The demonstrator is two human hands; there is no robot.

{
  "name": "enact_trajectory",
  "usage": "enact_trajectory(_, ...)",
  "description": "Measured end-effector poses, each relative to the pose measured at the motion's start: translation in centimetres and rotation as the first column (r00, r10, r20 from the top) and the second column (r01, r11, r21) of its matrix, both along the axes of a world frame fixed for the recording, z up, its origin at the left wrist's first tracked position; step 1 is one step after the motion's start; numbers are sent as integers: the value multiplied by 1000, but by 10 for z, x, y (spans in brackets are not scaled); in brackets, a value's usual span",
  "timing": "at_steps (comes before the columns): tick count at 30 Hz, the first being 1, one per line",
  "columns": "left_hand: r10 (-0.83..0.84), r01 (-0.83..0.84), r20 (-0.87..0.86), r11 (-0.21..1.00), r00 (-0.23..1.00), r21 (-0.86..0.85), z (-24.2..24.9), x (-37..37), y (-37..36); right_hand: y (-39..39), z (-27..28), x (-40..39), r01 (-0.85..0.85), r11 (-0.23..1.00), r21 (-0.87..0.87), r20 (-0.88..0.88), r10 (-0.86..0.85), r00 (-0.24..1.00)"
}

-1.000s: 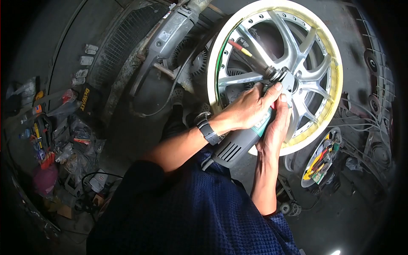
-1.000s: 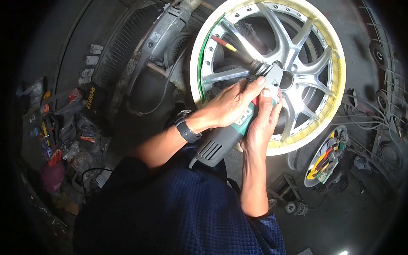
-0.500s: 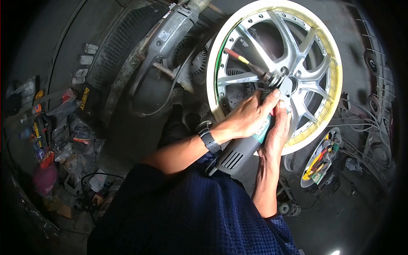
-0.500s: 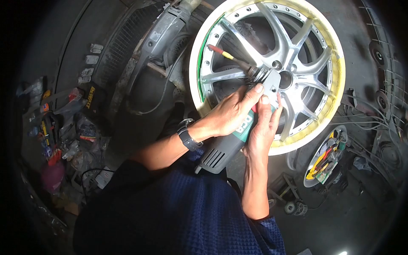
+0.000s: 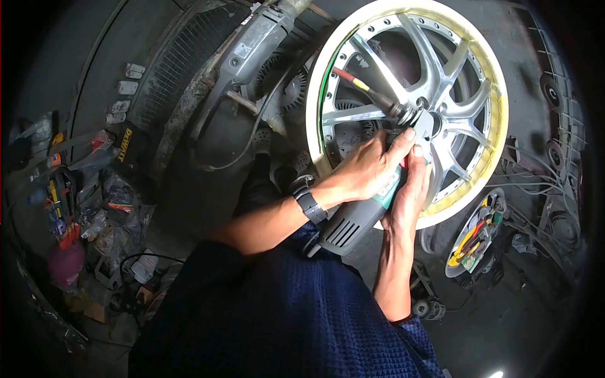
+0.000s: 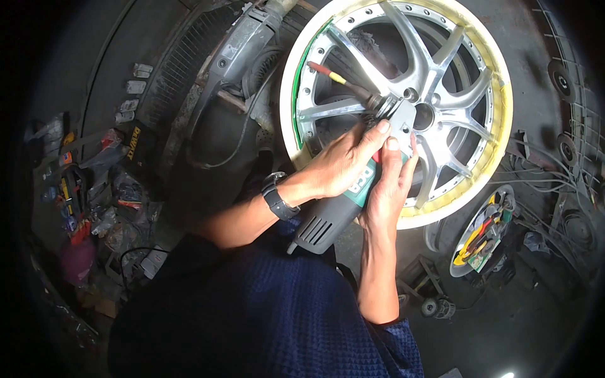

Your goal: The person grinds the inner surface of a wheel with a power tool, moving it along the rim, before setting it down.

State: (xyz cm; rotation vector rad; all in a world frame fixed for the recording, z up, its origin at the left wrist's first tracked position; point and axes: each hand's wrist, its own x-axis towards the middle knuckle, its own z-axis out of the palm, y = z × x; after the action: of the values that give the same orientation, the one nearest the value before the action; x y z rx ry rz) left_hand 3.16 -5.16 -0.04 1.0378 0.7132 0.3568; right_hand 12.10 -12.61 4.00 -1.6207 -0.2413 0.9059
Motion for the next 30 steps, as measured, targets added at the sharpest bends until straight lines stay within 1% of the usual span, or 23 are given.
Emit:
enact_trajectory(3,44,-43,29,998,999,-36,3,-1,-6,-4,3,0,-4,1000,-18,6,4,1000)
enact_trajectory(5,50,-50,18,999,999,-22,3,0,-7,-4,3,0,-1,1000,-31,1,1,1000)
enact_trajectory(7,57,-57,8,998,998,-6,5,0,-5,-5,0,1,3,1000,-6,2,-3,1000)
enact_trajectory(9,-14,14,-1,1000,1000,-3,8,-2,1,-3,-1,1,10,1000,11,0,-10,1000)
enact_trajectory(12,9,-9,7,1000,1000,19,2,4,5,3,4,0,19,999,27,6,-20,1000)
enact_trajectory(13,-40,40,8,999,999,3,3,2,10,6,5,-1,19,999,28,12,-20,1000)
enact_trajectory(18,6,-7,34,1000,999,27,5,2,13,12,3,-3,26,998,62,41,-29,999)
enact_trajectory(21,-14,14,17,1000,1000,25,3,1,8,7,4,-3,20,998,51,31,-21,999)
enact_trajectory(23,-18,18,-25,1000,1000,4,1,2,1,0,4,-1,15,1000,2,26,-15,1000)
enact_trajectory(26,32,-32,17,999,999,-2,1,4,-8,-4,9,-1,20,999,-48,46,-18,999)
enact_trajectory(28,50,-50,-1,999,999,16,1,5,-7,-4,5,3,-3,999,-37,38,4,999)
enact_trajectory(30,30,-30,32,1000,999,10,2,6,0,1,2,4,-5,1000,24,28,5,1000)
